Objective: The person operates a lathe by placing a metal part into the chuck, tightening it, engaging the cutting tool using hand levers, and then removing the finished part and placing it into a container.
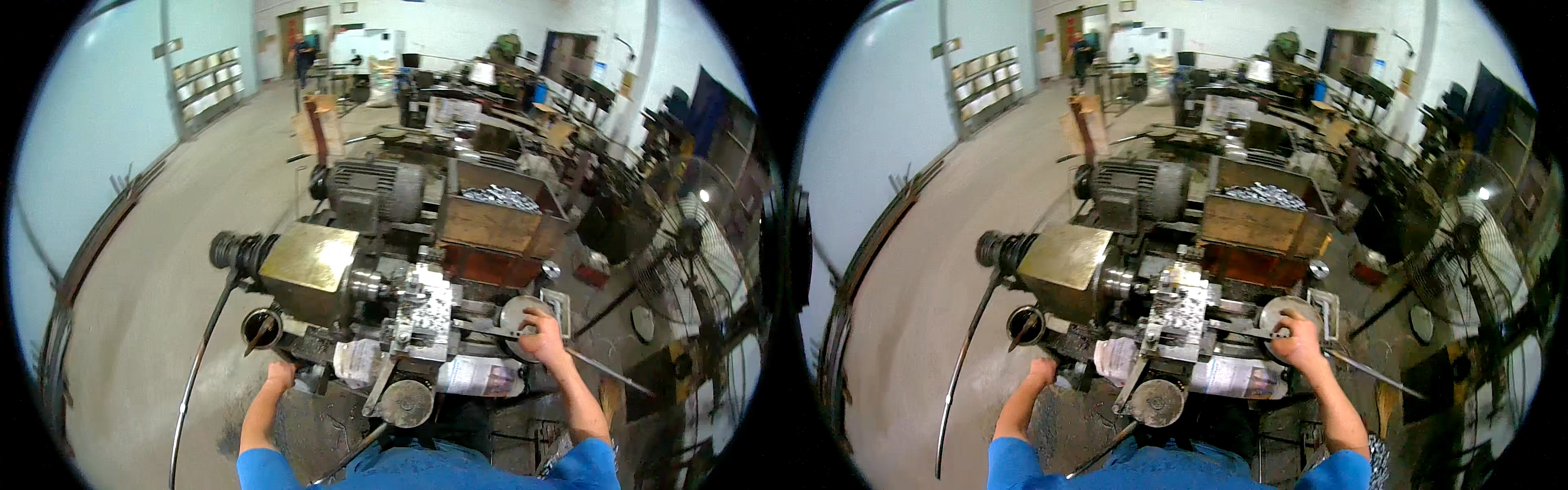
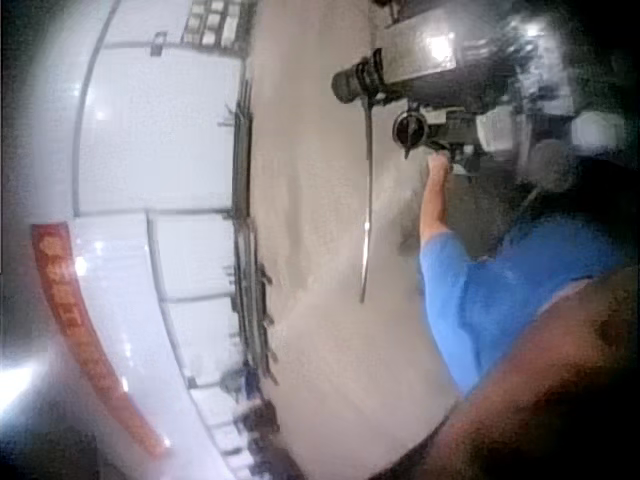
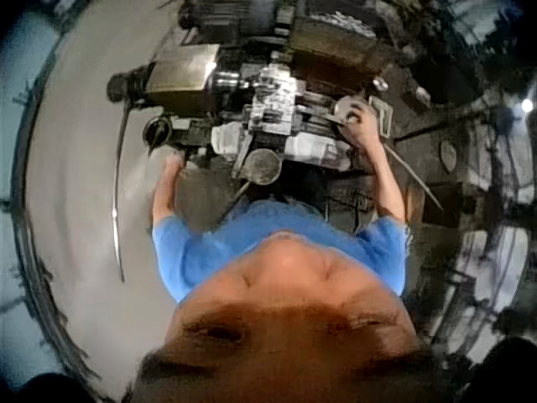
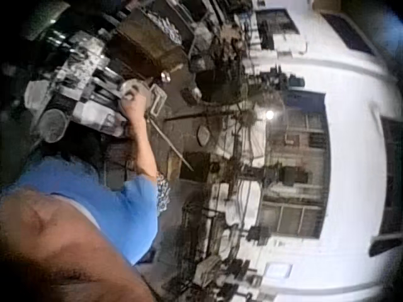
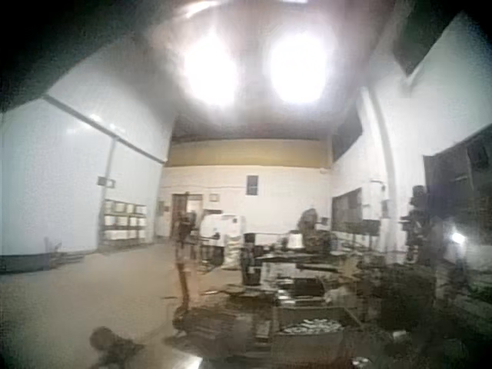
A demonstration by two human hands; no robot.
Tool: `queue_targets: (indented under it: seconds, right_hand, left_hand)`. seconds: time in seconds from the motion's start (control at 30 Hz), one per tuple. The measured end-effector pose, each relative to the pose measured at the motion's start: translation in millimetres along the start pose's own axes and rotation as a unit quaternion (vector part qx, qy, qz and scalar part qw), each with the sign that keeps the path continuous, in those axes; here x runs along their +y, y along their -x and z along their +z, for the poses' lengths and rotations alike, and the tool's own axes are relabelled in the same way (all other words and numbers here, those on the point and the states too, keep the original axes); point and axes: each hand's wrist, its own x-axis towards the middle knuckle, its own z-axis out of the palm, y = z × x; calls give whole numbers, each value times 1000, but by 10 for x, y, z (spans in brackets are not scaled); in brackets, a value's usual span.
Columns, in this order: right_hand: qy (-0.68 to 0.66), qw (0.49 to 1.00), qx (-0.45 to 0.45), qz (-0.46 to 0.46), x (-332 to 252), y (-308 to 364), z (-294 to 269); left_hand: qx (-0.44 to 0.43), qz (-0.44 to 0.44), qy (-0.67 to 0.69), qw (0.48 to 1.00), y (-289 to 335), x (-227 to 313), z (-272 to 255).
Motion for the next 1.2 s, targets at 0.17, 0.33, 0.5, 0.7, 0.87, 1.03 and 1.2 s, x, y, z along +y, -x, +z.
queue_targets:
  seconds: [0.17, 0.33, 0.5, 0.7, 0.87, 1.03, 1.2]
  right_hand:
    - [119, 973, 37, 193, 1002, 714, -337]
    - [297, 882, -28, 364, 2506, 1786, -298]
    - [335, 863, 9, 379, 2713, 1856, -143]
    - [355, 869, 20, 344, 2266, 2363, 74]
    - [299, 870, 61, 387, 1277, 2699, 398]
    - [221, 868, 69, 440, 696, 2569, 536]
    - [228, 866, 31, 444, 441, 2513, 432]
  left_hand:
    - [79, -126, 147, 978, 26, -123, 433]
    - [90, -157, 222, 958, 351, -35, 138]
    - [63, -186, 257, 946, 608, -17, 53]
    - [38, -202, 314, 927, 687, -62, 204]
    - [48, -210, 342, 914, 524, -68, 218]
    - [93, -175, 301, 933, 432, -23, 217]
    - [59, -150, 249, 955, 291, 99, 62]
